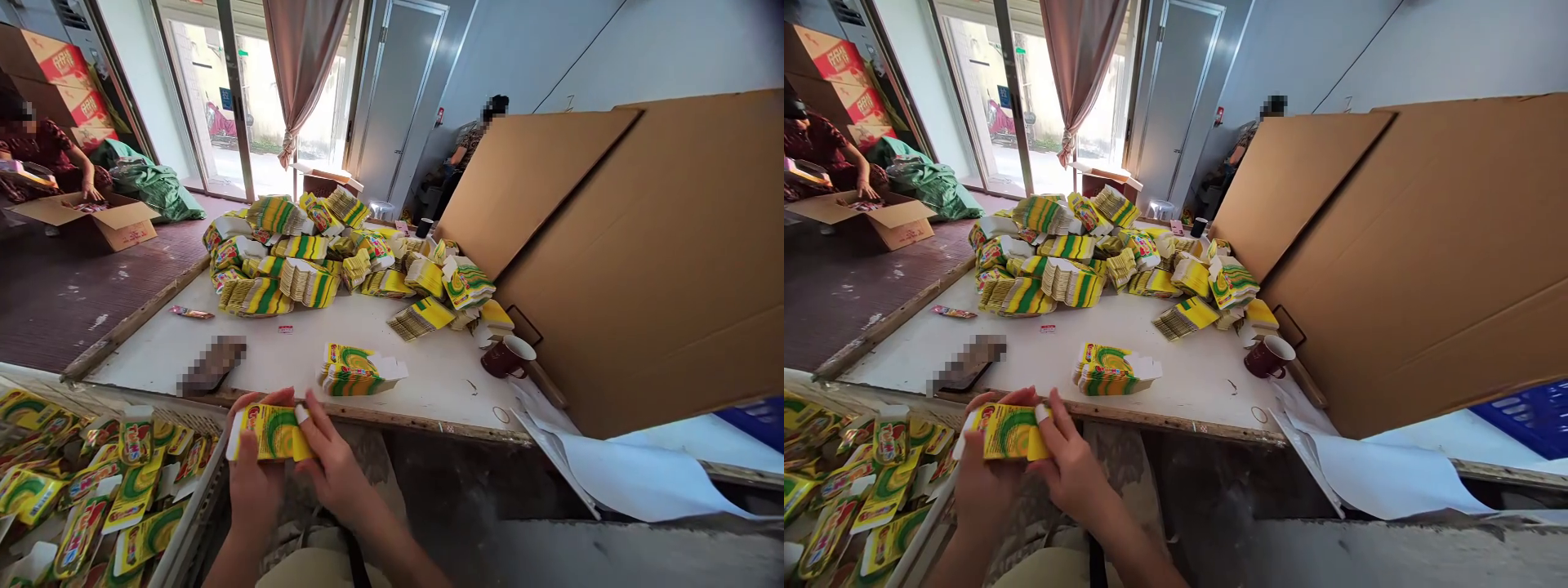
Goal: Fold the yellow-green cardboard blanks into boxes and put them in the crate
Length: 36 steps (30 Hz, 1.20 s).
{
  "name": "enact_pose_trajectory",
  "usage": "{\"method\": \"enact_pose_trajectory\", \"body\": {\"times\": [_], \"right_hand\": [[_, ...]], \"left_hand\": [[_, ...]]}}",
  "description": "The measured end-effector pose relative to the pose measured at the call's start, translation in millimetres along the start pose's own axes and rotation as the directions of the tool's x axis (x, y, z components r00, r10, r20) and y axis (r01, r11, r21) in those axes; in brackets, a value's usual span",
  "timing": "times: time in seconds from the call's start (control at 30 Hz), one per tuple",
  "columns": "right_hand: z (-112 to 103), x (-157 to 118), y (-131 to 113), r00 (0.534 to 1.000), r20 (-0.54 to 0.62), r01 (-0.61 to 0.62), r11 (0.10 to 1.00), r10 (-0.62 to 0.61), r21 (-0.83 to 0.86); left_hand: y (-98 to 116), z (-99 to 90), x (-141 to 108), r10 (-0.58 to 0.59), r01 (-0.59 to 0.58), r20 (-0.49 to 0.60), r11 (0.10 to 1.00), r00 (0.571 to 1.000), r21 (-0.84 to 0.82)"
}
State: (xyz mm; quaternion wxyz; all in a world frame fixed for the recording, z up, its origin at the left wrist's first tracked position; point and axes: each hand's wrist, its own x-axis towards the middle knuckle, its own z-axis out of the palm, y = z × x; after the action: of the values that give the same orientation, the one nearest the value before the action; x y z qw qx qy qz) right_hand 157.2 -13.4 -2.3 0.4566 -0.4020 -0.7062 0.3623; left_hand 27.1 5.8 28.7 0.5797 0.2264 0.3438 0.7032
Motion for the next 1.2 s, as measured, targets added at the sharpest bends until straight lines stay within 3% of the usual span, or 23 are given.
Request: {"method": "enact_pose_trajectory", "body": {"times": [0.13,0.2,0.37,0.43,0.6,0.67,0.73,0.8,0.87,0.97,1.1,1.2], "right_hand": [[-5,5,-13,0.996,0.093,-0.006,0.997,-0.001,0.073],[-6,8,-14,0.997,0.07,-0.047,0.989,0.038,0.141],[11,4,0,0.971,-0.162,-0.109,0.929,0.176,0.354],[14,2,5,0.964,-0.158,-0.138,0.911,0.213,0.388],[6,12,2,0.973,0.015,-0.224,0.927,0.23,0.301],[10,15,0,0.97,-0.009,-0.221,0.894,0.243,0.389],[19,15,1,0.96,-0.116,-0.175,0.871,0.254,0.46],[28,11,2,0.949,-0.222,-0.126,0.912,0.226,0.392],[31,8,1,0.958,-0.243,-0.092,0.966,0.151,0.24],[21,7,-2,0.99,-0.134,-0.024,0.995,0.037,0.101],[2,11,-7,1.0,0.022,0.017,0.996,-0.019,0.084],[3,12,-5,0.999,-0.029,-0.011,0.995,0.014,0.097]], "left_hand": [[0,1.5,6,-0.007,-0.011,-0.101,0.984,0.995,-0.176],[-4,2.5,5,-0.002,-0.02,-0.107,0.978,0.994,-0.207],[-14,5.8,-5,0.023,-0.038,-0.088,0.983,0.996,-0.177],[-13,3.8,-6,0.021,-0.031,-0.073,0.989,0.997,-0.143],[-4,-3.3,-3,0.061,-0.066,-0.05,0.993,0.997,-0.093],[-1,-2.1,-2,0.102,-0.108,-0.065,0.989,0.993,-0.104],[1,1.1,-1,0.116,-0.127,-0.092,0.985,0.989,-0.114],[2,4.0,0,0.117,-0.132,-0.124,0.984,0.985,-0.121],[2,4.8,2,0.125,-0.145,-0.15,0.981,0.981,-0.132],[4,1.0,8,0.126,-0.155,-0.175,0.974,0.977,-0.165],[5,-5.2,16,0.076,-0.109,-0.15,0.968,0.986,-0.227],[1,-3.7,14,0.035,-0.068,-0.125,0.958,0.992,-0.277]]}}
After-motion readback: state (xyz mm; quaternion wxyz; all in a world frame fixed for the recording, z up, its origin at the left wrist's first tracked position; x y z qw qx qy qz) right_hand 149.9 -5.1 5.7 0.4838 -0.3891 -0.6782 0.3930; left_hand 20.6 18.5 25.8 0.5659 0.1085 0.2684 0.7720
